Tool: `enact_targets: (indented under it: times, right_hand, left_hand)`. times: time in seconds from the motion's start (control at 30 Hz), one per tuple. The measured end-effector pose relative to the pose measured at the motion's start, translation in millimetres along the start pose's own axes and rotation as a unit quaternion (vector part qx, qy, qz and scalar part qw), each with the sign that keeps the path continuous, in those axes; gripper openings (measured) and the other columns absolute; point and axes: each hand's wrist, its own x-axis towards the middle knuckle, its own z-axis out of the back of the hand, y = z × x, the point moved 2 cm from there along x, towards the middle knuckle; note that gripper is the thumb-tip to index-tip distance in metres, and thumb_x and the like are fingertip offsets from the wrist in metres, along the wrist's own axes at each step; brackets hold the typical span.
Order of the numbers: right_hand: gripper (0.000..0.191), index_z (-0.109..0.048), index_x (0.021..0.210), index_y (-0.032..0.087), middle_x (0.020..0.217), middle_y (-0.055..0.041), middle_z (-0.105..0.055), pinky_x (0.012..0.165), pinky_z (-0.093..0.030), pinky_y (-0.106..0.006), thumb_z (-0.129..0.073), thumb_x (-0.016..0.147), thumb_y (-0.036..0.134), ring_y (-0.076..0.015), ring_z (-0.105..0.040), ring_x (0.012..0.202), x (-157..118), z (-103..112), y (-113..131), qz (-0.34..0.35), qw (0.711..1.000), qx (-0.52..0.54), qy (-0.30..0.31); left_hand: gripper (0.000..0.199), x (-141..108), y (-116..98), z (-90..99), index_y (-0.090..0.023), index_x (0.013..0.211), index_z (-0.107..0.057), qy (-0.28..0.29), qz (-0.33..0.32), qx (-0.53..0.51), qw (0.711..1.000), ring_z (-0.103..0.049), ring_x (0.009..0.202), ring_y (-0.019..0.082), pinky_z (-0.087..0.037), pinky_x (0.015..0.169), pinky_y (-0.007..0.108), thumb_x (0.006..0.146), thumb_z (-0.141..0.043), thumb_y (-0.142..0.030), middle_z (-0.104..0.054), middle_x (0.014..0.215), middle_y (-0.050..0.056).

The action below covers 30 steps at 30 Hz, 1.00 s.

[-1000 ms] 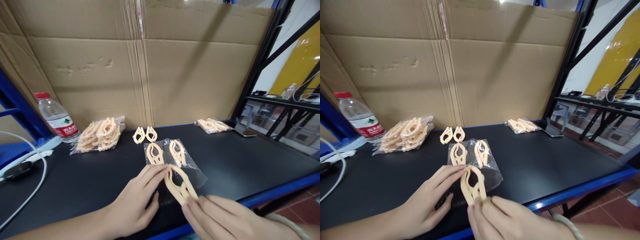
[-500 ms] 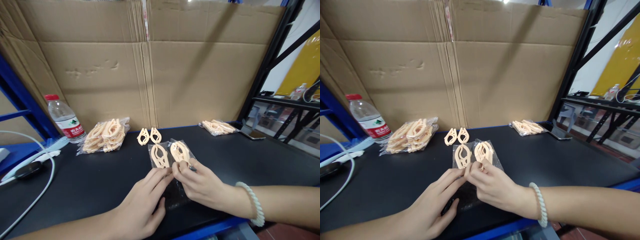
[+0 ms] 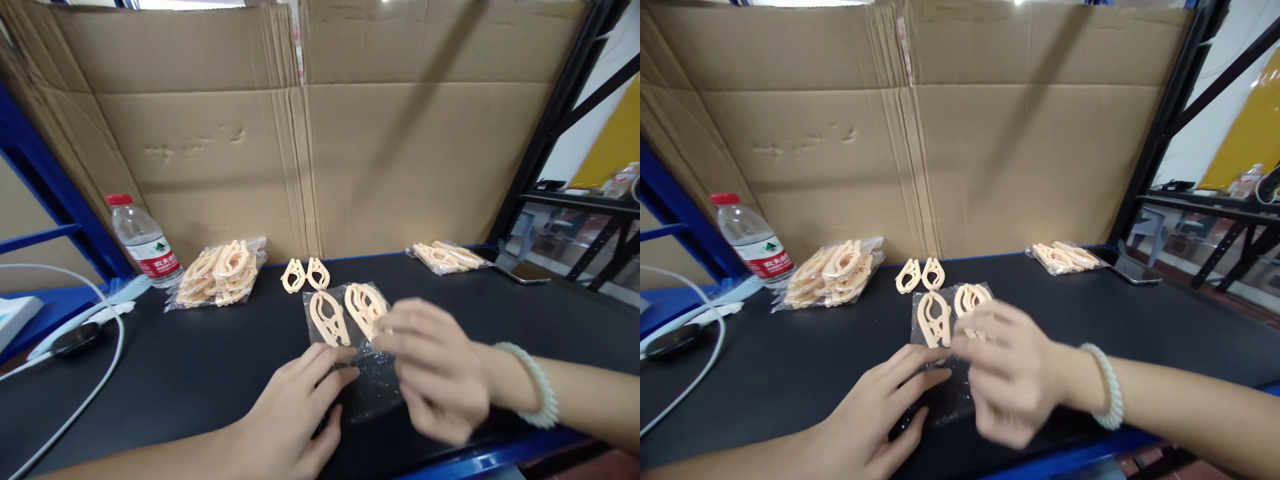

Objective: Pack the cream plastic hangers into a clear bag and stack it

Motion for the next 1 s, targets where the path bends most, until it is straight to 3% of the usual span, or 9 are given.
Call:
enact_targets:
  times: [0.1,0.17,0.23,0.33,0.5,0.7,0.8,0.9,1.0]
  right_hand:
    - [0.021,-0.064,0.071,0.019,0.086,-0.0090,-0.067,0.075,-0.052,-0.040,-0.047,0.083,0.017,-0.0226,-0.058,0.084,15,-12,-58,-0.132,0.991,0.007,-0.021]
    - [0.023,-0.066,0.095,0.016,0.091,-0.0085,-0.068,0.080,-0.050,-0.038,-0.044,0.087,0.014,-0.0212,-0.058,0.087,23,-41,-99,-0.156,0.984,0.026,0.088]
    - [0.035,-0.060,0.115,0.014,0.106,-0.0107,-0.067,0.085,-0.048,-0.038,-0.040,0.087,0.005,-0.0228,-0.055,0.100,24,-78,-131,-0.110,0.966,0.011,0.234]
    - [0.057,-0.051,0.130,0.016,0.130,-0.0095,-0.058,0.089,-0.045,-0.039,-0.045,0.078,-0.005,-0.0249,-0.048,0.115,20,-125,-159,-0.062,0.952,0.019,0.300]
    - [0.072,-0.038,0.141,0.016,0.141,-0.0103,-0.049,0.084,-0.046,-0.037,-0.049,0.074,-0.008,-0.0268,-0.047,0.118,12,-165,-167,-0.033,0.940,0.020,0.340]
    - [0.059,-0.048,0.134,0.016,0.134,-0.0159,-0.050,0.090,-0.043,-0.042,-0.048,0.078,-0.004,-0.0290,-0.046,0.119,3,-157,-175,-0.053,0.939,0.008,0.340]
    - [0.065,-0.043,0.138,0.017,0.144,-0.0127,-0.041,0.095,-0.041,-0.041,-0.046,0.077,-0.006,-0.0266,-0.039,0.128,0,-156,-179,-0.052,0.936,0.020,0.347]
    - [0.072,-0.037,0.142,0.020,0.145,-0.0085,-0.043,0.097,-0.041,-0.036,-0.044,0.077,-0.008,-0.0229,-0.034,0.134,0,-160,-178,-0.041,0.931,0.035,0.361]
    - [0.055,-0.043,0.138,0.017,0.133,-0.0121,-0.053,0.094,-0.042,-0.036,-0.041,0.087,-0.001,-0.0229,-0.046,0.124,-2,-161,-176,-0.050,0.931,0.032,0.359]
  left_hand:
    - [0.039,0,0,-0.3,-0.021,0.117,-0.053,-0.009,0.008,0.009,1.000,-0.056,0.105,0.022,-0.053,0.085,0.037,0.080,-0.046,-0.008,-0.055,0.127,0.008]
    - [0.037,0,0,-0.1,-0.021,0.114,-0.054,-0.021,0.011,0.014,1.000,-0.058,0.103,0.022,-0.053,0.083,0.037,0.080,-0.047,-0.009,-0.056,0.125,0.008]
    - [0.034,-1,-1,0.4,-0.021,0.111,-0.056,-0.030,0.010,0.016,0.999,-0.059,0.100,0.022,-0.053,0.080,0.036,0.080,-0.047,-0.010,-0.057,0.121,0.008]
    - [0.031,-1,-2,1.4,-0.021,0.109,-0.056,-0.028,0.012,0.015,0.999,-0.060,0.095,0.022,-0.053,0.075,0.035,0.080,-0.047,-0.011,-0.059,0.117,0.008]
    - [0.030,0,-2,2.5,-0.020,0.107,-0.056,-0.025,0.008,0.012,1.000,-0.060,0.093,0.021,-0.053,0.075,0.035,0.081,-0.046,-0.010,-0.060,0.114,0.008]
    - [0.027,0,1,0.1,-0.020,0.105,-0.057,-0.026,0.005,0.007,1.000,-0.060,0.091,0.021,-0.054,0.074,0.035,0.081,-0.047,-0.011,-0.061,0.113,0.008]
    - [0.027,0,2,-0.6,-0.020,0.105,-0.057,-0.028,0.009,0.005,1.000,-0.060,0.092,0.021,-0.053,0.076,0.036,0.082,-0.047,-0.011,-0.061,0.113,0.007]
    - [0.028,0,1,0.1,-0.020,0.105,-0.057,-0.027,0.012,0.005,1.000,-0.059,0.093,0.021,-0.053,0.077,0.036,0.081,-0.047,-0.011,-0.061,0.114,0.007]
    - [0.028,0,0,0.9,-0.020,0.106,-0.057,-0.024,0.015,0.010,1.000,-0.059,0.094,0.021,-0.053,0.077,0.036,0.082,-0.047,-0.011,-0.060,0.114,0.007]
